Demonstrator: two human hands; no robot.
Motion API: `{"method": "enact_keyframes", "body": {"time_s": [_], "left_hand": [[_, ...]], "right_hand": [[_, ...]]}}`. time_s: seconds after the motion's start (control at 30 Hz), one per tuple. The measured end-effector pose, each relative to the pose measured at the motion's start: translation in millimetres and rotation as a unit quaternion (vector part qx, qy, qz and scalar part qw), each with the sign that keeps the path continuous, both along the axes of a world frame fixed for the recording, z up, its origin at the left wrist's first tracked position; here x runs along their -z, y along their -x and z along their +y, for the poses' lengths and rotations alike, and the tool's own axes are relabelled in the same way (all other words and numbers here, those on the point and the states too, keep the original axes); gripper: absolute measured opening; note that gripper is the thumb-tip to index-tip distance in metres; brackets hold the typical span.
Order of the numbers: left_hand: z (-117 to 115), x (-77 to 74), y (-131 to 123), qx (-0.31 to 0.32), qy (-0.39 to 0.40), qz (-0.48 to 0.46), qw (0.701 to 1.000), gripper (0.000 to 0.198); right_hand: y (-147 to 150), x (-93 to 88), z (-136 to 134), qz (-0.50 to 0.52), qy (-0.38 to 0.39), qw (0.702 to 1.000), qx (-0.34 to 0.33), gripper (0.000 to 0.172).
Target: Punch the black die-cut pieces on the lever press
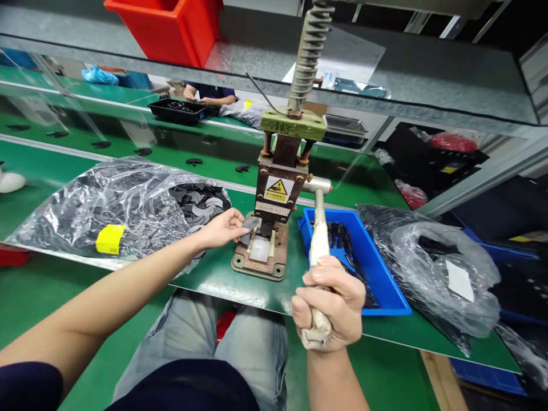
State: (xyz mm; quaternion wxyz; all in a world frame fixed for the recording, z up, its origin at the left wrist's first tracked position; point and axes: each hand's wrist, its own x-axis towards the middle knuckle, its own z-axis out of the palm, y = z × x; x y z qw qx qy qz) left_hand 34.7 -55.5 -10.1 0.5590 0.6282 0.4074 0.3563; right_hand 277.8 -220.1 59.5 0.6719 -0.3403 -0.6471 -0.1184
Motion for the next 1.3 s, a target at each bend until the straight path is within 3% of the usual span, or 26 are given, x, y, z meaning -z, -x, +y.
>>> {"method": "enact_keyframes", "body": {"time_s": [0.17,0.43,0.63,0.73,0.83,0.93,1.0,1.13,1.23,1.3], "left_hand": [[4.7,-1.3,-23.3,0.021,0.085,0.026,0.996,0.027],[21.6,-5.4,-42.5,0.029,0.102,0.116,0.988,0.033],[22.4,-7.1,-52.5,0.015,0.107,0.18,0.978,0.021],[13.1,-8.7,-54.5,0.002,0.069,0.182,0.981,0.015],[3.4,-10.3,-49.0,0.02,-0.038,0.178,0.983,0.013],[4.3,-14.5,-22.6,0.102,-0.109,0.183,0.972,0.016],[14.3,-19.8,10.4,0.115,-0.156,0.236,0.952,0.021],[48.5,-29.9,91.1,-0.004,-0.226,0.45,0.864,0.023],[66.7,-31.2,132.4,0.014,-0.203,0.564,0.8,0.035],[70.0,-30.3,142.9,0.04,-0.193,0.611,0.767,0.043]], "right_hand": [[7.0,-0.2,0.3,0.019,-0.02,1.0,-0.004,0.015],[9.2,0.6,-0.8,0.029,-0.01,0.999,-0.01,0.016],[7.8,-1.1,-1.0,0.018,-0.009,1.0,-0.006,0.017],[5.0,-1.2,-0.6,0.008,-0.013,1.0,-0.004,0.013],[1.8,0.3,1.5,0.004,-0.025,1.0,0.008,0.011],[-0.3,2.6,4.5,0.009,-0.033,0.999,0.005,0.013],[-0.6,3.8,6.0,0.016,-0.034,0.999,-0.003,0.015],[0.9,5.1,7.7,0.02,-0.024,0.999,-0.012,0.018],[2.3,5.6,8.3,0.035,-0.031,0.999,-0.01,0.018],[2.0,5.9,8.4,0.036,-0.033,0.999,-0.009,0.018]]}}
